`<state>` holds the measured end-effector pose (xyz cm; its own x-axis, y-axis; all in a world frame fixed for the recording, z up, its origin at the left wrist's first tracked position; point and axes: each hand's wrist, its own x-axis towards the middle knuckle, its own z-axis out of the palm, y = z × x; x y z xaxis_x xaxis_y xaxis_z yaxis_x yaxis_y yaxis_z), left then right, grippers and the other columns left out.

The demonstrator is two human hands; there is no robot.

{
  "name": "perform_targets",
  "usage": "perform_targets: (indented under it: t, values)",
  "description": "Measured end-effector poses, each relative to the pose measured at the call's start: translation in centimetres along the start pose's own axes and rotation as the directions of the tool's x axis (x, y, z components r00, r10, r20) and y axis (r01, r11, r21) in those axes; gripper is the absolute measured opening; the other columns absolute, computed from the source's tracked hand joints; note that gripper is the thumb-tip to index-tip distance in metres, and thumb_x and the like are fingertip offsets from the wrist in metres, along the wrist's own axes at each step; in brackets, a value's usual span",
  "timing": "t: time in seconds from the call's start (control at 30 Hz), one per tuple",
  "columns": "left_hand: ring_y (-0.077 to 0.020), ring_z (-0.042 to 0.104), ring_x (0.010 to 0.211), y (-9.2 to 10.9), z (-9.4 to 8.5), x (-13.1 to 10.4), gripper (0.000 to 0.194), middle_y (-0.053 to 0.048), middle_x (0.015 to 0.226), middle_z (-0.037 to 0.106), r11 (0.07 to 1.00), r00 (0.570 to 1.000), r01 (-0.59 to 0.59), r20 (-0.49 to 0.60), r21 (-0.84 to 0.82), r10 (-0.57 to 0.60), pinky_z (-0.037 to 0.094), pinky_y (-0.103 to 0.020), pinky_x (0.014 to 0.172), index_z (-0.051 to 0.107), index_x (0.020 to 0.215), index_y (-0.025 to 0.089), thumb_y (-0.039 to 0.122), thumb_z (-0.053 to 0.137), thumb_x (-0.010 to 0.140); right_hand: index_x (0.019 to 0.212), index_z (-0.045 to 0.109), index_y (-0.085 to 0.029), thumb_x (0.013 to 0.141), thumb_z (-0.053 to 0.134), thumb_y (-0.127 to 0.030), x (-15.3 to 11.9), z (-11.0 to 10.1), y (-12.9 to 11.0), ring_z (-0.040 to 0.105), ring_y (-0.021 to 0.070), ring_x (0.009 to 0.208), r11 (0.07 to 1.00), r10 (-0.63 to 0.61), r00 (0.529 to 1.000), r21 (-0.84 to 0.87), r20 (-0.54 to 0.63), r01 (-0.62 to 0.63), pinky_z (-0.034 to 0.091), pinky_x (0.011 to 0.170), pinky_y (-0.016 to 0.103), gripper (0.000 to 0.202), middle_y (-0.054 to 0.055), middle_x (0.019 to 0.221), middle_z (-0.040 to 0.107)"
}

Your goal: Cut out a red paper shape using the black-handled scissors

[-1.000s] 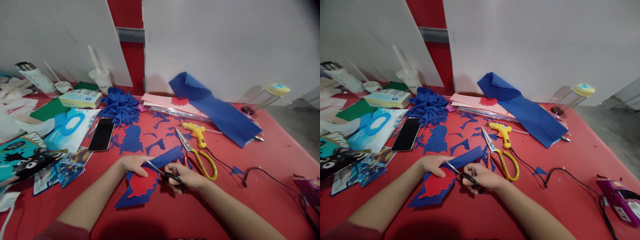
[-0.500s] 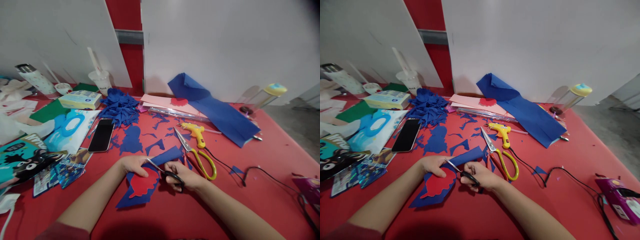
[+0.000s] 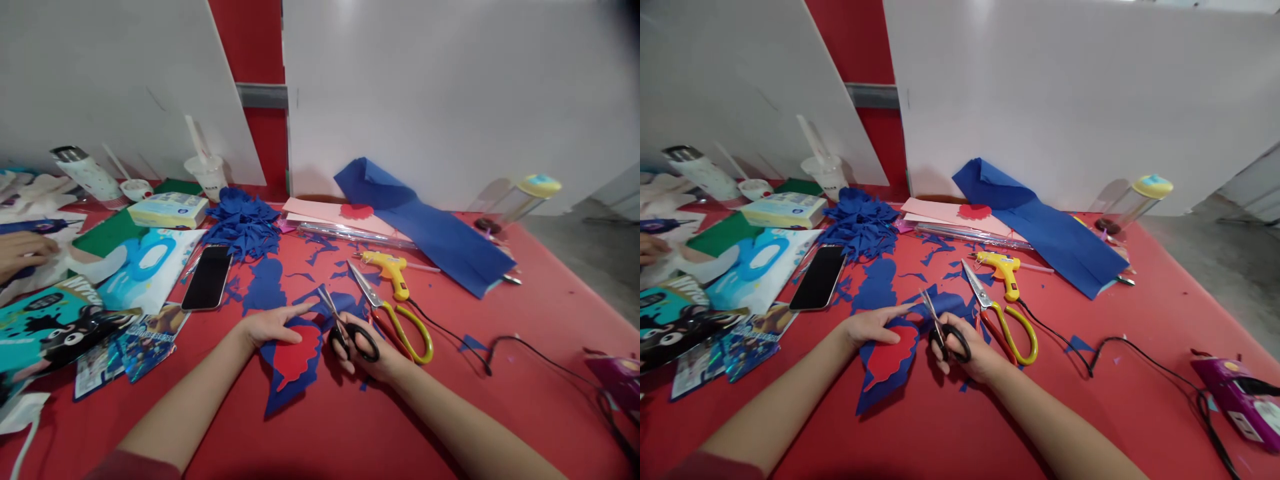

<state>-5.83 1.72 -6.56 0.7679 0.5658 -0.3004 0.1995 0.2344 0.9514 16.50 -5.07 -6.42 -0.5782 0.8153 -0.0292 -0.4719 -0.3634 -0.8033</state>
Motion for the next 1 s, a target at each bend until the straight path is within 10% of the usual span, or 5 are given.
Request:
perform_targets:
  t: [0.17,0.33,0.53,0.77,1.0]
  values:
    - [-0.0234,0.061,0.089,1.6,1.2,-0.9,0.058,-0.008,0.103,0.063,0.971,0.999,-0.028,0.023,-0.236,0.034,0.047,-0.029,0.075,0.056,0.112,0.018,0.033,0.074,0.059,0.074,0.04,-0.021,0.064,0.064,-0.06,0.0,0.3,0.0,0.043,0.0082,0.041,0.993,-0.112,0.985,-0.038,-0.132,0.108,0.03,0.042,0.022,0.047,-0.005,0.059,0.051]
    - [-0.0117,0.061,0.062,2.2,2.7,-0.3,0.048,-0.002,0.083,0.065,0.89,0.976,-0.162,-0.2,-0.426,0.082,0.047,-0.02,0.06,0.054,0.111,0.02,0.024,0.07,0.066,0.076,0.04,-0.022,0.065,0.059,-0.065,-0.1,0.8,0.4,0.045,0.0093,0.045,0.979,-0.186,0.956,-0.125,-0.226,0.161,0.031,0.042,0.022,0.049,-0.001,0.068,0.057]
    - [-0.0228,0.062,0.09,2.3,3.9,0.9,0.045,-0.01,0.102,0.066,0.953,0.864,-0.228,-0.493,-0.2,0.103,0.048,-0.033,0.081,0.055,0.11,0.013,0.031,0.066,0.071,0.079,0.036,-0.024,0.063,0.064,-0.06,-0.2,1.2,1.1,0.046,0.0095,0.044,0.951,-0.284,0.879,-0.231,-0.383,0.206,0.032,0.038,0.02,0.048,-0.005,0.063,0.053]
    - [-0.0276,0.057,0.103,2.5,5.4,0.9,0.042,-0.016,0.113,0.062,0.956,0.809,-0.123,-0.531,0.265,0.251,0.04,-0.04,0.093,0.056,0.11,0.009,0.036,0.056,0.077,0.07,0.034,-0.023,0.065,0.071,-0.03,-0.2,1.9,0.8,0.034,0.0052,0.041,0.933,-0.343,0.736,-0.3,-0.583,0.198,0.029,0.041,0.018,0.038,-0.011,0.053,0.038]
    - [-0.0269,0.05,0.113,1.3,6.4,0.7,0.037,-0.012,0.117,0.06,0.933,0.749,-0.068,-0.599,0.354,0.283,0.033,-0.042,0.1,0.057,0.109,0.014,0.032,0.055,0.077,0.069,0.034,-0.023,0.057,0.075,-0.024,-0.3,2.2,0.2,0.03,0.0048,0.039,0.942,-0.294,0.755,-0.313,-0.585,0.124,0.025,0.038,0.017,0.042,-0.012,0.049,0.036]
